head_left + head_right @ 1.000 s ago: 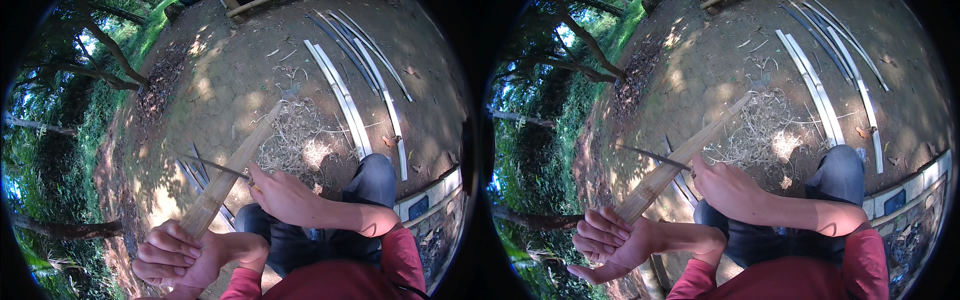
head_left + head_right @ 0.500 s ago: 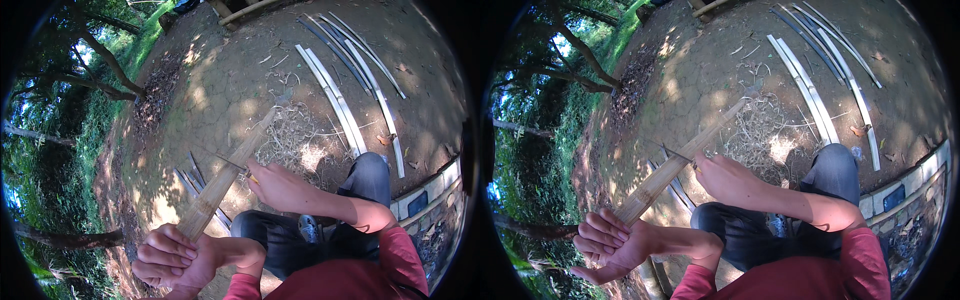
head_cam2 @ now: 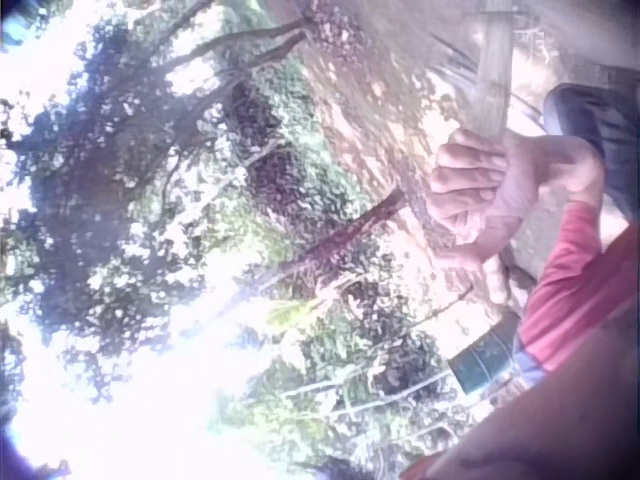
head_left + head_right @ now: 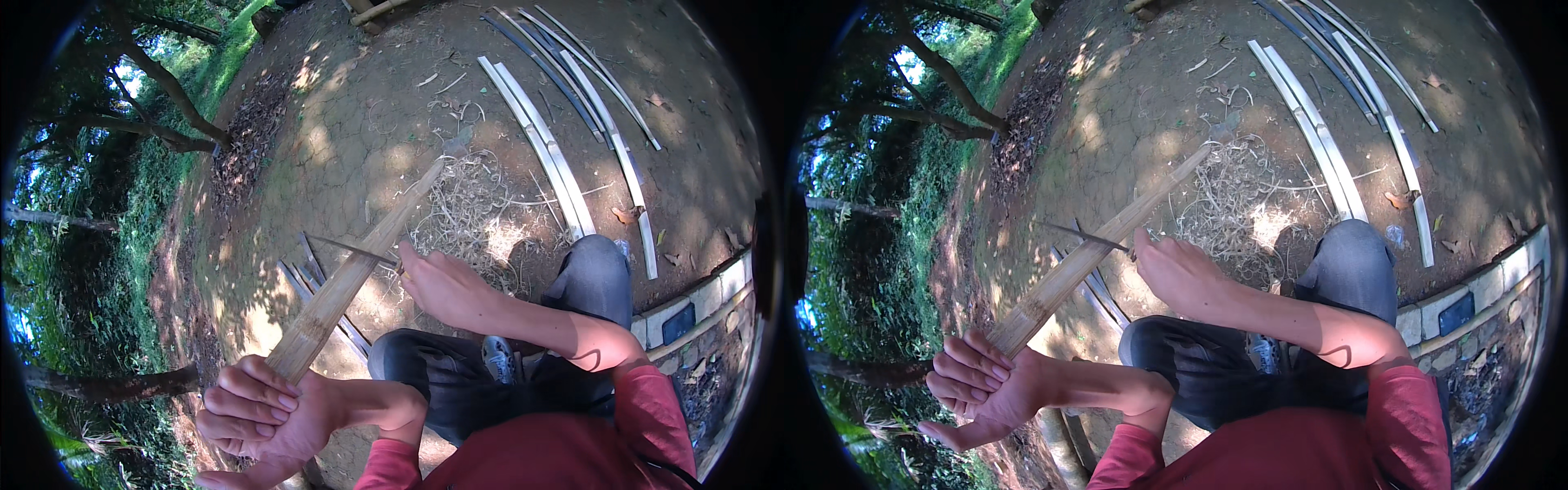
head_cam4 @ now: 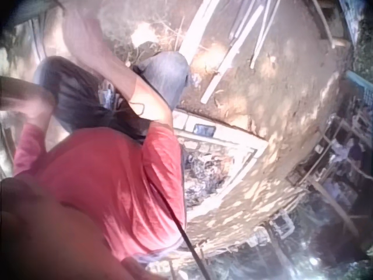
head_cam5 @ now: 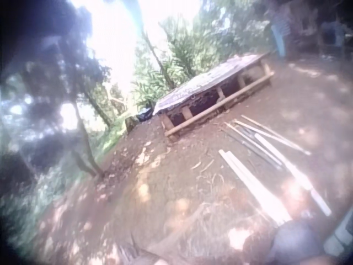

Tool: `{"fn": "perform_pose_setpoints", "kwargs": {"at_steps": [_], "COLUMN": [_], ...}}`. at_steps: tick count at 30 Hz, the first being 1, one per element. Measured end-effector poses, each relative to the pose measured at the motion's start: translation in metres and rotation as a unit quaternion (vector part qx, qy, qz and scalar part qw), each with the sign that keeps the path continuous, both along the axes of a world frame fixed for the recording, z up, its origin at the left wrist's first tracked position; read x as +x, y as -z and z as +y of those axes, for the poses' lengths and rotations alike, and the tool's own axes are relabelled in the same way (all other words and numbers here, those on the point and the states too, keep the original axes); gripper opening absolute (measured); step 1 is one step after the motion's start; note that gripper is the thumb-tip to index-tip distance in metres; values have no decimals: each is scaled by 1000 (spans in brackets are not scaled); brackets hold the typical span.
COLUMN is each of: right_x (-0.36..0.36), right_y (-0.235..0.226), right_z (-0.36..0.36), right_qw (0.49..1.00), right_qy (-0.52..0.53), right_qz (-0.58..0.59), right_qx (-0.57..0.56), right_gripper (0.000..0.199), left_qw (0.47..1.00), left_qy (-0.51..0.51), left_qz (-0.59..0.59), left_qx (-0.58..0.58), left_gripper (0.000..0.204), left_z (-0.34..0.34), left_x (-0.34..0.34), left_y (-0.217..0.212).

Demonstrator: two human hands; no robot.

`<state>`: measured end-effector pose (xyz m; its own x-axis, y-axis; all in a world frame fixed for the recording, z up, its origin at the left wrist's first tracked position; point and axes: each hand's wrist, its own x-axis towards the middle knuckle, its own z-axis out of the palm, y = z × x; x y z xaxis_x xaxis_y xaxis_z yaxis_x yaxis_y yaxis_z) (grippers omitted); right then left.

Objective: The person shaves a long piece of bamboo by hand using a knife, holding the bamboo in their left hand while repeatedly scraping the tool along the wood surface to remove thin shavings. They rotate the bamboo piece to work on different sections while sitting in a dirt yard.

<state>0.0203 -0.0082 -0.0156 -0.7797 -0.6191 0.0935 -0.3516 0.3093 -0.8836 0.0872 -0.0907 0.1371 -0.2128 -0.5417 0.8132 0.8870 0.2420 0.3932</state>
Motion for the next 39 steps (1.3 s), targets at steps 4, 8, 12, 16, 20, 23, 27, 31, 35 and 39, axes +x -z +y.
{"fn": "perform_pose_setpoints", "kwargs": {"at_steps": [4,8,12,16,20,23,27,31,35,39], "right_x": [10,2,-17,6,-8,2,27,19,26,21], "right_y": [-30,10,2,-23,5,-19,-36,-12,-36,-26], "right_z": [15,3,1,4,-8,-2,-6,-11,-5,-8], "right_qw": [998,999,998,999,997,995,997,999,998,999], "right_qy": [-58,-9,-22,-33,-39,-70,-70,-37,-62,-51], "right_qz": [-27,-35,-51,-36,-64,-75,4,2,-3,-13], "right_qx": [-27,-14,9,-8,2,-1,-40,-6,1,-8], "right_gripper": [29,30,26,30,31,30,31,29,29,31], "left_qw": [1000,1000,999,1000,999,998,1000,994,1000,998], "left_qy": [-12,-17,-27,7,-32,-49,10,-110,23,-61], "left_qz": [12,6,29,14,3,15,-2,-12,7,-5], "left_qx": [5,3,-9,-15,11,23,-1,6,10,-1], "left_gripper": [54,53,53,53,54,53,53,52,52,53], "left_z": [2,9,3,-1,-19,-17,-23,-29,-25,-25], "left_x": [-1,-1,0,0,0,0,10,-1,6,6], "left_y": [-3,1,-3,0,0,-1,-5,1,-2,1]}}
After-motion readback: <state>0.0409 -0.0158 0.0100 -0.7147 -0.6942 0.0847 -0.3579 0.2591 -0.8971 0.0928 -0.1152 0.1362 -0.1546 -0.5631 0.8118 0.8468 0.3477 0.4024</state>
